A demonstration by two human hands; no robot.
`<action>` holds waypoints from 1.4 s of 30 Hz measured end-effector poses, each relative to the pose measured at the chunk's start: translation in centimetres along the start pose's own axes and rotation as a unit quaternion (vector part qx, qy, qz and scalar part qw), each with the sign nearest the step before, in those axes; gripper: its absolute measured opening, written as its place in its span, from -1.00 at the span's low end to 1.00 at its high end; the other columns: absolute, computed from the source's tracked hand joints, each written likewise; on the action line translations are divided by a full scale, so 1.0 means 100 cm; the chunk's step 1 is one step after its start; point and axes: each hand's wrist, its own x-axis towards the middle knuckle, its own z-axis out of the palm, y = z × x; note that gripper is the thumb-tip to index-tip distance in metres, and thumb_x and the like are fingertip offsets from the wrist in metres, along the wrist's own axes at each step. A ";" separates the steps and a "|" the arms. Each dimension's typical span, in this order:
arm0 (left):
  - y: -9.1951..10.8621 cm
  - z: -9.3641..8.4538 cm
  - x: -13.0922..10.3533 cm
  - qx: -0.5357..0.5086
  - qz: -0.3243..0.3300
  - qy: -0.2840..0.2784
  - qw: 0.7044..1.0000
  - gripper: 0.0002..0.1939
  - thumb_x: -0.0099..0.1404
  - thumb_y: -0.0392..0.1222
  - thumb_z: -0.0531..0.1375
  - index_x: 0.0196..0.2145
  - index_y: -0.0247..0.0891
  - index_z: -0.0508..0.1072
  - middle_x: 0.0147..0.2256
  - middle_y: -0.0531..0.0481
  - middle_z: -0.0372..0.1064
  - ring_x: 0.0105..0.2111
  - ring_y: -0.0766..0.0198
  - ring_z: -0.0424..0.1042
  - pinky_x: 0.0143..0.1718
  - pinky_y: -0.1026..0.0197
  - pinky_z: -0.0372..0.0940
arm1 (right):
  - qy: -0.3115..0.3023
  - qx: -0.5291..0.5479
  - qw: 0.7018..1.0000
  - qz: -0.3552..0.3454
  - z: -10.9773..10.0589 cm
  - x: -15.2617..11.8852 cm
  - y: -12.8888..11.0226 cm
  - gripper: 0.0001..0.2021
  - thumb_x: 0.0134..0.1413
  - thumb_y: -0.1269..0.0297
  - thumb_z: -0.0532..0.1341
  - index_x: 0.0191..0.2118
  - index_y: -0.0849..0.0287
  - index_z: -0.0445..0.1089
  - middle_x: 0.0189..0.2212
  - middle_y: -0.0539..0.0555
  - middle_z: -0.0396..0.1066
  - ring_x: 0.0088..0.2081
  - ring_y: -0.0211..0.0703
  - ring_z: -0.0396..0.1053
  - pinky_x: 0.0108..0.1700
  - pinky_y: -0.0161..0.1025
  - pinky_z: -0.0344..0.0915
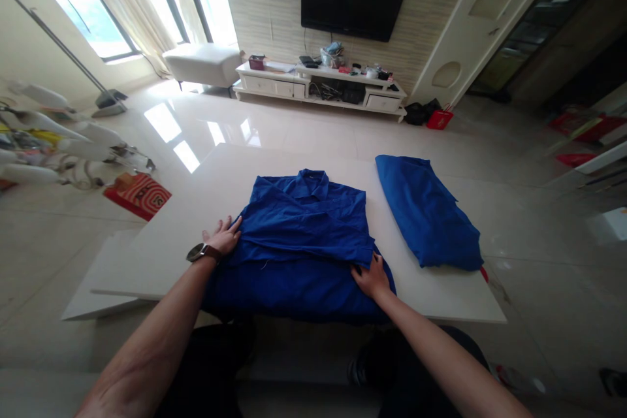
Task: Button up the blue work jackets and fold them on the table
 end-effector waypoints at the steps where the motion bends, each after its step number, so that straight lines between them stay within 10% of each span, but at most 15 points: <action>1: 0.006 0.000 -0.003 0.005 0.017 0.010 1.000 -0.30 0.48 0.06 -0.15 0.50 -0.03 -0.21 0.51 -0.09 -0.44 0.48 -0.19 -0.40 0.31 -0.57 -0.26 | -0.003 -0.001 1.000 0.000 0.000 0.000 0.000 -0.53 0.30 0.10 0.11 0.25 0.02 0.42 0.28 0.16 0.31 0.34 0.23 0.08 0.31 0.17 0.00; 8: 0.053 0.015 -0.021 0.013 0.143 -0.164 0.976 0.31 0.01 0.41 0.31 0.49 0.03 -0.32 0.48 -0.12 -0.66 0.45 -0.34 -0.62 0.28 -0.62 -0.37 | -0.037 0.007 0.999 0.016 -0.003 0.007 0.004 -0.54 0.31 0.10 0.10 0.25 0.00 0.41 0.28 0.11 0.32 0.35 0.17 0.06 0.33 0.16 -0.05; 32: 0.076 -0.024 0.154 -0.016 0.165 -0.050 0.985 0.40 -0.11 0.46 0.35 0.49 0.04 -0.27 0.50 -0.12 -0.62 0.44 -0.42 -0.59 0.29 -0.57 -0.49 | -0.030 -0.043 0.998 -0.028 0.012 0.220 0.052 -0.44 0.36 -0.03 0.05 0.38 0.01 0.23 0.38 0.06 0.19 0.38 0.15 0.02 0.37 0.07 -0.11; 39: 0.070 -0.015 0.072 -0.024 0.129 0.037 0.991 0.09 0.14 0.44 0.18 0.48 0.07 -0.13 0.51 -0.11 -0.38 0.46 -0.33 -0.38 0.34 -0.48 -0.37 | -0.053 -0.057 0.997 0.030 -0.020 0.202 0.003 -0.54 0.41 0.15 -0.05 0.23 0.11 0.41 0.25 0.24 0.36 0.30 0.18 0.18 0.36 0.23 -0.17; 42: 0.029 -0.002 0.001 -0.076 -0.050 0.066 0.994 0.07 0.14 0.40 0.17 0.47 -0.03 -0.08 0.46 -0.33 -0.20 0.38 -0.43 -0.05 0.19 -0.43 0.10 | -0.065 -0.034 0.997 0.021 -0.039 0.139 -0.014 -0.51 0.36 0.11 0.05 0.32 0.09 0.31 0.30 0.24 0.28 0.32 0.18 0.16 0.32 0.23 0.00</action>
